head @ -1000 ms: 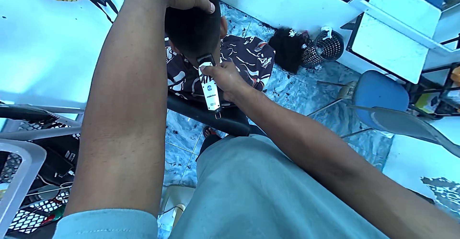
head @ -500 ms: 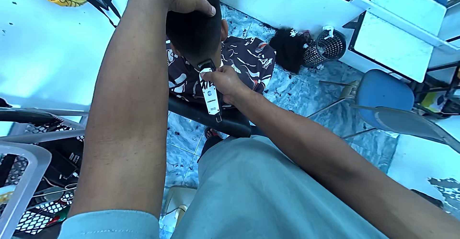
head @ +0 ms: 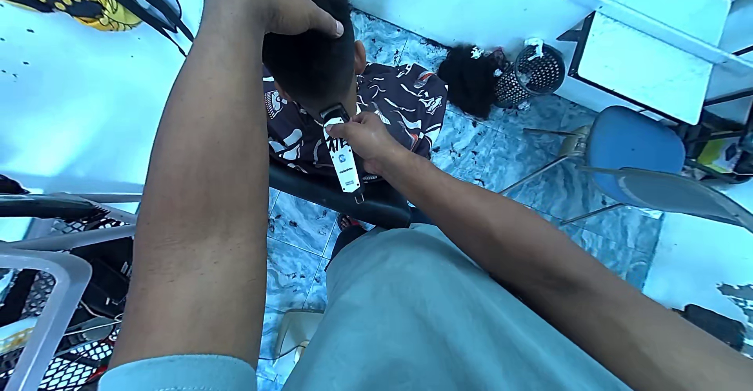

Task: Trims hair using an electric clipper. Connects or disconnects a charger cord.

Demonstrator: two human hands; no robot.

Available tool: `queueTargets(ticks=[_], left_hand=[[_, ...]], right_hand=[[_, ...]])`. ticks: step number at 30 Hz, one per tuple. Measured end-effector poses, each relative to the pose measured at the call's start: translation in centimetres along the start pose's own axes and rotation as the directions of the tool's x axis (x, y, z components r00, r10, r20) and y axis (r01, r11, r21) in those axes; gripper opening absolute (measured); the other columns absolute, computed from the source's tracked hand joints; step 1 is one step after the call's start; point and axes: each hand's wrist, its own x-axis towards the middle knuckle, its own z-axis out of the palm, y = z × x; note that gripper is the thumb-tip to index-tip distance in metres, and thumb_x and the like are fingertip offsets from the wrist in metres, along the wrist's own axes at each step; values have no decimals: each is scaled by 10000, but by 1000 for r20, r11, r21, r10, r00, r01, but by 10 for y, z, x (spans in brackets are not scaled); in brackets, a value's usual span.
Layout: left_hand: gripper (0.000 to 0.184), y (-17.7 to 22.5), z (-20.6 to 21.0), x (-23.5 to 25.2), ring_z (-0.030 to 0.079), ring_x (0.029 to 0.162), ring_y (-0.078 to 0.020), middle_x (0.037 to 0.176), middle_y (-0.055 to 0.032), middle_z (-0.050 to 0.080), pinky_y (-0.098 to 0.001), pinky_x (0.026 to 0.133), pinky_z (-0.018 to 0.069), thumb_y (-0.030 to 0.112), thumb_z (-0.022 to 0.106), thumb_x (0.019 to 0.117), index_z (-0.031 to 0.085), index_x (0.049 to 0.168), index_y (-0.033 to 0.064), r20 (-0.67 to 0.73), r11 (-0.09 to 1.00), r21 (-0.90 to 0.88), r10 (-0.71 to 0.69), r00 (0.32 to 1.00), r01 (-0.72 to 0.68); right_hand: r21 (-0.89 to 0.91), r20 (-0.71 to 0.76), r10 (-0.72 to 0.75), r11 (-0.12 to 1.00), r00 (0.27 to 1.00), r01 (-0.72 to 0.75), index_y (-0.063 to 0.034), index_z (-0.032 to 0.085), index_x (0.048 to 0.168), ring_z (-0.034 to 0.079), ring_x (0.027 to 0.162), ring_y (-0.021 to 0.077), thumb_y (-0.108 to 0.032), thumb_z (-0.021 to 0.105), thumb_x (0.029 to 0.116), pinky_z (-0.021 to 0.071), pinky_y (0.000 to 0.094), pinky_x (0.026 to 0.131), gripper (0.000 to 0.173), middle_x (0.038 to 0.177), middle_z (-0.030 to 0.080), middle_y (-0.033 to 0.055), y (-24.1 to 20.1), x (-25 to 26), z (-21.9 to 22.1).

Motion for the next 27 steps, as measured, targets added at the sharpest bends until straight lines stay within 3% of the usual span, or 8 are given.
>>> queueTargets(ticks=[2,4,7,10,13,16,21,27], left_hand=[[923,2,0,2,574,1295,-315,1403,-142,600,-655,1054,424,718,704,788,431,1549,274,5,1000,7,0,1000,0],[761,3,2,0,628,1206,-268,1313,-129,651,-593,1025,469,661,705,836,556,1447,234,-3,999,-9,35,999,-35],[667,6,3,0,672,1096,-203,1201,-105,692,-513,989,515,619,717,852,634,1337,169,7,998,-18,53,999,-53],[680,8,1,3,670,1109,-201,1222,-92,691,-525,991,510,648,709,843,625,1362,218,3,999,8,44,999,-44],[687,11,3,3,666,1099,-208,1194,-107,690,-514,996,504,645,718,841,646,1314,151,2,1000,11,20,1000,-20],[693,10,2,7,669,1116,-220,1202,-103,698,-546,1001,498,668,709,832,648,1324,184,-2,998,41,38,999,-38],[694,11,2,6,657,1132,-227,1222,-112,687,-542,1010,489,648,709,847,637,1339,164,11,999,34,38,999,-39],[721,10,2,6,656,1150,-232,1232,-99,690,-576,1011,482,692,704,816,636,1351,214,-11,998,59,29,1000,-28]], right_hand=[[56,30,-78,996,997,76,4,564,1058,679,781,240,-187,799,877,607,435,700,353,908,655,153,1,3,-1],[39,65,-129,991,990,126,-2,544,1143,683,797,239,-193,799,881,617,432,709,413,942,646,154,-3,4,2],[12,46,20,1000,999,-21,16,601,1108,711,828,260,-161,797,850,616,465,733,370,954,694,172,-2,2,6],[6,13,-5,1000,1000,5,8,570,1085,698,801,258,-157,817,837,611,454,707,387,929,674,170,-1,4,11],[-45,19,-124,991,992,125,-18,514,1175,652,846,238,-203,820,848,585,433,741,484,969,616,143,-6,0,15],[-10,-21,-28,1000,999,28,-3,544,1065,675,845,257,-124,822,822,589,461,727,389,961,655,170,-2,1,16],[46,23,-132,990,991,131,-18,500,1178,668,813,240,-204,825,848,608,427,715,499,960,623,152,-4,4,16],[80,13,-42,996,999,41,6,548,1065,682,780,251,-169,819,844,606,444,696,391,913,659,165,1,5,14]])
